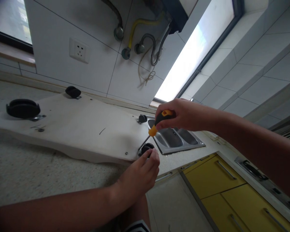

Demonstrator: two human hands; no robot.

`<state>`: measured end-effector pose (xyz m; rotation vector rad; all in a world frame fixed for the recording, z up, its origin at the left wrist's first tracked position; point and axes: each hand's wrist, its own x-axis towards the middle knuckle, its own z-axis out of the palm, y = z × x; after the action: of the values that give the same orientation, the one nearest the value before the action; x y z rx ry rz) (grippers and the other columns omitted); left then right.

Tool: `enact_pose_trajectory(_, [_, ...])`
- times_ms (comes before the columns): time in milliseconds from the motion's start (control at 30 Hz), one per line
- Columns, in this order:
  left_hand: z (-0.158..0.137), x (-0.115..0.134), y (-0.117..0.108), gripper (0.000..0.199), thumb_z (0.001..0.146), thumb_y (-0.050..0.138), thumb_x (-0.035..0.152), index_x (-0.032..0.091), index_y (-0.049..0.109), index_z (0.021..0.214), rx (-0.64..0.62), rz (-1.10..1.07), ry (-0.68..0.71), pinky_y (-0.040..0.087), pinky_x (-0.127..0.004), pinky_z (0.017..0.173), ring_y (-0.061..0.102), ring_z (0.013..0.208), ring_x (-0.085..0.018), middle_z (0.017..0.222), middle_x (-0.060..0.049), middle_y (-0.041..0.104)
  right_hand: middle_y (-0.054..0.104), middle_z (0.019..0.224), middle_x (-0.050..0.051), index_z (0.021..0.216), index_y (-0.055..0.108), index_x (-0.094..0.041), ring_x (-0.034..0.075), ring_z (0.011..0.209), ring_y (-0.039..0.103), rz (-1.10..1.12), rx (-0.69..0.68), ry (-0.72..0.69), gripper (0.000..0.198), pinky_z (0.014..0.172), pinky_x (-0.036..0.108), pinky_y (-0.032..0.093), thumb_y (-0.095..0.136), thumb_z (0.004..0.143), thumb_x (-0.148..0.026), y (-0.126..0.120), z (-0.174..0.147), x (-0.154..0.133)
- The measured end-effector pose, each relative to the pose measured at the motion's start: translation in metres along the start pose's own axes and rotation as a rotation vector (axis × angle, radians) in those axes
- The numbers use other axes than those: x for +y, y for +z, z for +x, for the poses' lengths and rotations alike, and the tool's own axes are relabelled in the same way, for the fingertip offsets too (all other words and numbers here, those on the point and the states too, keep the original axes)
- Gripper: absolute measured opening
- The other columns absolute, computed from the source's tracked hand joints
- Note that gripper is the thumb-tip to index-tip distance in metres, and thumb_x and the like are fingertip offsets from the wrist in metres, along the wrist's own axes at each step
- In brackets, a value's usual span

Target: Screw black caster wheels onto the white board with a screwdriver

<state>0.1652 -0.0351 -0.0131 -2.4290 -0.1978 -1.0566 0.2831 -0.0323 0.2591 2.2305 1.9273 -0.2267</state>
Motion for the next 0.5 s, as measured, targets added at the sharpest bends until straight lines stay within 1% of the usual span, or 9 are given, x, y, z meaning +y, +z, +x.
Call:
enact_pose_trajectory(133, [0.000, -0.001, -0.001, 0.044, 0.110, 0.049, 0.021, 0.011, 0.079, 0.140, -0.007, 0.005, 0.000, 0.048, -0.044, 0.126, 0.064, 0.143, -0.028, 0.147, -0.016, 0.073, 0.079, 0.098, -0.001, 0.119, 0.081, -0.029, 0.011, 0.070, 0.059, 0.009, -0.024, -0.124, 0.040, 0.067, 0.029, 0.043, 0.082, 0.090, -0.058, -0.005, -0.003, -0.006])
enact_pose_trajectory(200, [0.000, -0.002, -0.001, 0.044, 0.110, 0.049, 0.021, 0.012, 0.079, 0.141, -0.009, 0.006, 0.003, 0.048, -0.043, 0.127, 0.064, 0.143, -0.028, 0.148, -0.016, 0.073, 0.079, 0.097, -0.002, 0.118, 0.082, -0.031, 0.011, 0.069, 0.057, -0.009, -0.023, -0.150, 0.036, 0.066, 0.029, 0.041, 0.082, 0.092, -0.056, -0.006, -0.004, -0.010])
enact_pose_trajectory(300, [0.000, -0.002, -0.001, 0.043, 0.109, 0.050, 0.021, 0.012, 0.079, 0.140, -0.012, 0.000, -0.003, 0.048, -0.043, 0.126, 0.064, 0.142, -0.029, 0.147, -0.017, 0.073, 0.071, 0.074, -0.003, 0.112, 0.083, -0.028, 0.011, 0.059, 0.050, -0.060, 0.011, -0.103, 0.048, 0.061, 0.030, 0.038, 0.083, 0.086, -0.068, -0.005, -0.003, -0.012])
enact_pose_trajectory(333, [0.000, -0.001, -0.001, 0.043, 0.109, 0.050, 0.021, 0.012, 0.079, 0.140, -0.011, -0.001, -0.005, 0.049, -0.043, 0.125, 0.065, 0.142, -0.029, 0.147, -0.017, 0.073, 0.069, 0.070, -0.003, 0.108, 0.083, -0.026, 0.011, 0.058, 0.051, -0.072, 0.018, -0.094, 0.052, 0.059, 0.030, 0.039, 0.082, 0.084, -0.073, -0.004, -0.001, -0.012])
enact_pose_trajectory(400, [0.000, -0.001, -0.001, 0.043, 0.109, 0.050, 0.021, 0.012, 0.079, 0.140, -0.009, 0.002, -0.005, 0.049, -0.043, 0.125, 0.065, 0.142, -0.029, 0.147, -0.017, 0.073, 0.071, 0.070, -0.001, 0.101, 0.083, -0.024, 0.012, 0.057, 0.054, -0.095, 0.024, -0.093, 0.060, 0.057, 0.031, 0.041, 0.078, 0.082, -0.081, -0.001, 0.002, -0.012])
enact_pose_trajectory(500, [0.000, -0.001, 0.000, 0.043, 0.109, 0.051, 0.022, 0.012, 0.079, 0.140, -0.014, 0.005, 0.007, 0.049, -0.044, 0.125, 0.064, 0.143, -0.029, 0.148, -0.018, 0.072, 0.071, 0.068, 0.001, 0.092, 0.083, -0.023, 0.013, 0.054, 0.055, -0.153, 0.052, -0.078, 0.064, 0.052, 0.032, 0.040, 0.073, 0.083, -0.085, 0.003, 0.005, -0.015])
